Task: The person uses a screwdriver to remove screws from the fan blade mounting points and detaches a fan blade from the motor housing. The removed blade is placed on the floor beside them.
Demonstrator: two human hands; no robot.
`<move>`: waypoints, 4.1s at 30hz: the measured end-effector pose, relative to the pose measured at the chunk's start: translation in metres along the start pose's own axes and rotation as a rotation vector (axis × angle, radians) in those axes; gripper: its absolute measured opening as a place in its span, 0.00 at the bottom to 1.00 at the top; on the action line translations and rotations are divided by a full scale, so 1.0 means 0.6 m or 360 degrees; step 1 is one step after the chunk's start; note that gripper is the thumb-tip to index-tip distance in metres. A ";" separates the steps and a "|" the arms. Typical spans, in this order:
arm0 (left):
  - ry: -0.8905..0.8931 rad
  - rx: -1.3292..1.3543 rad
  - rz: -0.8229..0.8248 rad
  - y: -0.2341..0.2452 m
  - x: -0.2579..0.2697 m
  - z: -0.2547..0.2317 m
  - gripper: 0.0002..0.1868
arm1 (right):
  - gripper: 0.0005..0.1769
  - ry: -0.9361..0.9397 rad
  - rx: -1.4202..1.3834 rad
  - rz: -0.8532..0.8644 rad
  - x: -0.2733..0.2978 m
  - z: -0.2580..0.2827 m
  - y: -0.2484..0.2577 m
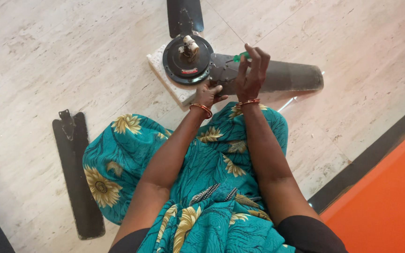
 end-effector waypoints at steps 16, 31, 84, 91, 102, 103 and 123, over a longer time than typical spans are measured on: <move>-0.0811 0.0437 -0.0203 0.160 0.325 -0.336 0.17 | 0.14 0.0236 0.0102 0.0438 0.149 0.149 -0.002; -0.1422 0.0356 -0.1248 0.551 0.819 -0.301 0.14 | 0.13 -0.0052 -0.0059 0.0749 0.152 0.114 -0.057; 0.1061 -0.0610 -0.3336 0.503 1.080 -0.034 0.40 | 0.14 -0.0154 -0.0025 0.0755 0.188 0.106 -0.034; 0.0902 -0.0746 -0.3170 0.514 1.052 -0.043 0.45 | 0.14 -0.0225 -0.0017 0.0769 0.184 0.109 -0.036; -0.0570 -0.0647 -0.2556 0.592 0.925 -0.164 0.42 | 0.13 -0.0862 -0.0975 0.0389 0.158 -0.034 -0.013; -0.0760 -0.0622 -0.2371 0.596 0.887 -0.195 0.41 | 0.13 -0.0988 -0.1096 0.0361 0.152 -0.058 -0.016; 0.0430 -0.2260 -0.0114 0.129 0.111 0.052 0.26 | 0.20 -0.0843 0.0286 0.1529 0.189 -0.234 -0.207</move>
Point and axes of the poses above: each hand's wrist, its own x-axis away from the middle knuckle, its own y-axis out of the back of the hand, z = x × y, the point moved 8 cm from there along -x, towards the middle knuckle, and after that the axes turned 12 degrees about z, right-handed, at the moved point
